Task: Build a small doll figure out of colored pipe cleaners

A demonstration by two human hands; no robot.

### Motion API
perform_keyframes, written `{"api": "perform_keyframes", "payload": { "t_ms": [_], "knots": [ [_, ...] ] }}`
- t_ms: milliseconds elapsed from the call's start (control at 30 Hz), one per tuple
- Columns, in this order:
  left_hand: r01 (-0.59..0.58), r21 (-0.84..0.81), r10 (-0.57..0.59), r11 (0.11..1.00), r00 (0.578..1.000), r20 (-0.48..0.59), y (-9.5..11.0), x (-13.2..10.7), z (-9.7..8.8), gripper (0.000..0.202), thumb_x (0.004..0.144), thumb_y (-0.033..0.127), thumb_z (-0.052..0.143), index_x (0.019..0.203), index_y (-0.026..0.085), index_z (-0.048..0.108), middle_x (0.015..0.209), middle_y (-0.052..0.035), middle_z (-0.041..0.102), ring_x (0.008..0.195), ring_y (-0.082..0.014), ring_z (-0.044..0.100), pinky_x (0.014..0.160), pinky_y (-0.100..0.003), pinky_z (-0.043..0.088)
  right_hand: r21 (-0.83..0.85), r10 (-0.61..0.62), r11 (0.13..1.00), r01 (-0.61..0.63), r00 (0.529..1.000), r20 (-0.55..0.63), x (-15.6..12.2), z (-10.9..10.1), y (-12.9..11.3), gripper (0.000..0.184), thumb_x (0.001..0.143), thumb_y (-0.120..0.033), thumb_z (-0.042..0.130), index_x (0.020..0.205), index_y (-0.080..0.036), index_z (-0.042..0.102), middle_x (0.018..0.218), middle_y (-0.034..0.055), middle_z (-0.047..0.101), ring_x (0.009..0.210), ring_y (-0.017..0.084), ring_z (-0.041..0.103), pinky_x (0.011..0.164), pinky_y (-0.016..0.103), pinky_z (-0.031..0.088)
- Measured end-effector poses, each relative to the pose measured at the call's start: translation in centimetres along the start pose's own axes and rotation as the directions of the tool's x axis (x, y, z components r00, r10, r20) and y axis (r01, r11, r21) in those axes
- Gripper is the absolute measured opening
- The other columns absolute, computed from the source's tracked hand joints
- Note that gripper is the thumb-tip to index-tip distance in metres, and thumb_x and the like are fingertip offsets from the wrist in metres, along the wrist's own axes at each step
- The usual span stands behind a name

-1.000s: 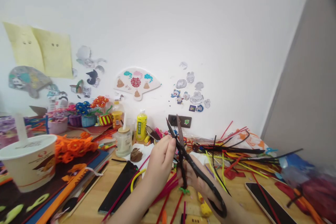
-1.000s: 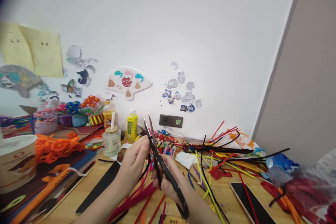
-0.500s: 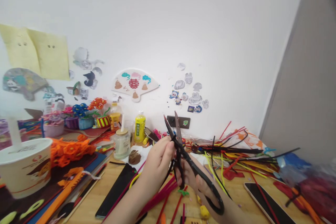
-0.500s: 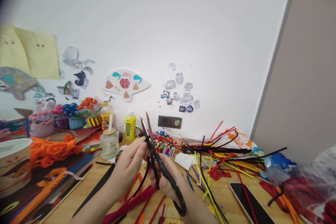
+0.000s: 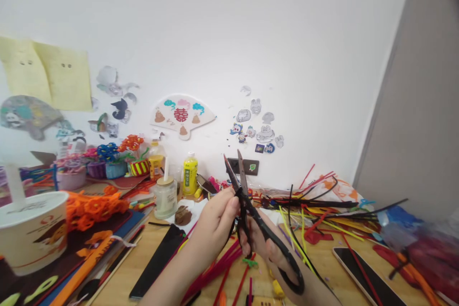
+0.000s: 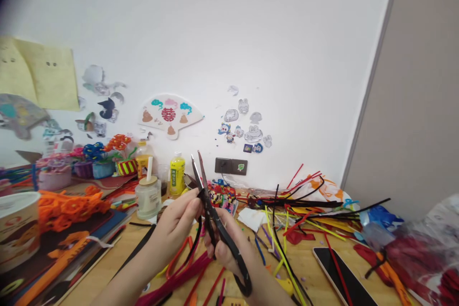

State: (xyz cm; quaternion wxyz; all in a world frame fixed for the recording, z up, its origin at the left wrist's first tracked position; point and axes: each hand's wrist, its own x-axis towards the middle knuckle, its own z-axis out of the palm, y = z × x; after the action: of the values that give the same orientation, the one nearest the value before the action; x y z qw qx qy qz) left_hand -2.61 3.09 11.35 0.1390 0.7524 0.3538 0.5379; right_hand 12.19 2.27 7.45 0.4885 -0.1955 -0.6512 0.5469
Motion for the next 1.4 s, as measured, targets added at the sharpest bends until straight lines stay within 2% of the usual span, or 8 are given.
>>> {"api": "perform_keyframes", "payload": {
  "t_ms": [333,467,667,900,1067,1167,1300,1400],
  "knots": [
    [0.061,-0.005,-0.061,0.998,0.997,0.043,-0.6,0.2,0.3,0.026,0.089,0.028,0.032,0.07,0.02,0.049,0.07,-0.0004,0.054,0.064,-0.0157,0.048,0.061,-0.025,0.037,0.02,0.032,0.999,-0.032,0.999,-0.007,0.3,-0.1,-0.1,0.051,0.066,-0.062,0.062,0.092,-0.019,0.052,0.064,-0.0029,0.047,0.052,0.009,0.041,0.049,0.022,0.036],
    [0.102,0.054,-0.104,0.993,0.994,0.045,-1.7,0.2,0.9,0.029,0.088,0.031,0.031,0.062,0.022,0.039,0.061,0.0033,0.042,0.058,-0.0147,0.041,0.056,-0.025,0.035,-0.059,0.114,0.991,-0.121,0.987,-0.114,0.4,-0.4,-0.4,0.037,0.074,-0.053,0.059,0.076,-0.019,0.045,0.053,-0.0075,0.044,0.037,0.005,0.037,0.037,0.018,0.031],
    [0.126,0.188,-0.134,0.974,0.99,0.029,-3.5,0.8,1.8,0.031,0.089,0.034,0.024,0.061,0.023,0.032,0.058,0.0045,0.037,0.056,-0.0146,0.04,0.055,-0.026,0.035,-0.184,0.117,0.969,-0.167,0.96,-0.256,-1.4,-3.1,-1.3,0.04,0.069,-0.055,0.061,0.075,-0.018,0.046,0.054,-0.0059,0.05,0.039,0.006,0.045,0.038,0.018,0.035],
    [0.014,0.324,-0.057,0.946,0.991,0.125,-4.5,5.7,5.0,0.032,0.089,0.031,0.027,0.065,0.021,0.047,0.064,0.0007,0.05,0.068,-0.0186,0.051,0.068,-0.03,0.039,-0.249,0.05,0.934,-0.257,0.783,-0.62,-6.6,-8.1,-0.4,0.04,0.06,-0.051,0.071,0.074,-0.018,0.053,0.048,-0.0058,0.048,0.037,0.008,0.042,0.036,0.02,0.032],
    [-0.184,0.404,0.089,0.896,0.966,0.242,-2.4,9.3,9.0,0.036,0.09,0.027,0.024,0.075,0.02,0.055,0.076,-0.0033,0.058,0.076,-0.0192,0.056,0.074,-0.031,0.041,-0.217,-0.001,0.948,-0.231,0.685,-0.729,-8.8,-11.3,2.4,0.039,0.061,-0.048,0.071,0.079,-0.019,0.051,0.049,-0.0061,0.048,0.039,0.009,0.043,0.038,0.021,0.034],
    [-0.362,0.391,0.186,0.846,0.888,0.42,-1.1,9.3,12.0,0.038,0.092,0.027,0.022,0.081,0.018,0.057,0.079,-0.0049,0.06,0.077,-0.0186,0.057,0.073,-0.029,0.043,-0.174,-0.014,0.968,-0.181,0.655,-0.755,-9.4,-12.1,3.0,0.036,0.064,-0.045,0.071,0.08,-0.02,0.05,0.05,-0.0062,0.049,0.043,0.011,0.046,0.04,0.02,0.035],
    [-0.602,0.269,0.261,0.752,0.646,0.717,-1.2,6.5,16.2,0.03,0.089,0.028,0.037,0.075,0.017,0.061,0.078,-0.0057,0.061,0.074,-0.0187,0.06,0.07,-0.029,0.045,-0.167,-0.08,0.981,-0.097,0.581,-0.81,-9.4,-12.1,2.6,0.043,0.059,-0.043,0.074,0.087,-0.019,0.05,0.052,-0.007,0.048,0.04,0.009,0.043,0.039,0.021,0.035],
    [-0.684,0.197,0.247,0.702,0.494,0.833,-2.0,4.2,18.4,0.025,0.087,0.024,0.042,0.075,0.017,0.062,0.078,-0.0063,0.061,0.069,-0.0187,0.061,0.065,-0.03,0.048,-0.228,-0.145,0.97,-0.086,0.548,-0.824,-9.3,-12.5,2.6,0.045,0.058,-0.039,0.075,0.091,-0.019,0.052,0.056,-0.0065,0.049,0.042,0.01,0.044,0.041,0.022,0.036]
  ]
}}
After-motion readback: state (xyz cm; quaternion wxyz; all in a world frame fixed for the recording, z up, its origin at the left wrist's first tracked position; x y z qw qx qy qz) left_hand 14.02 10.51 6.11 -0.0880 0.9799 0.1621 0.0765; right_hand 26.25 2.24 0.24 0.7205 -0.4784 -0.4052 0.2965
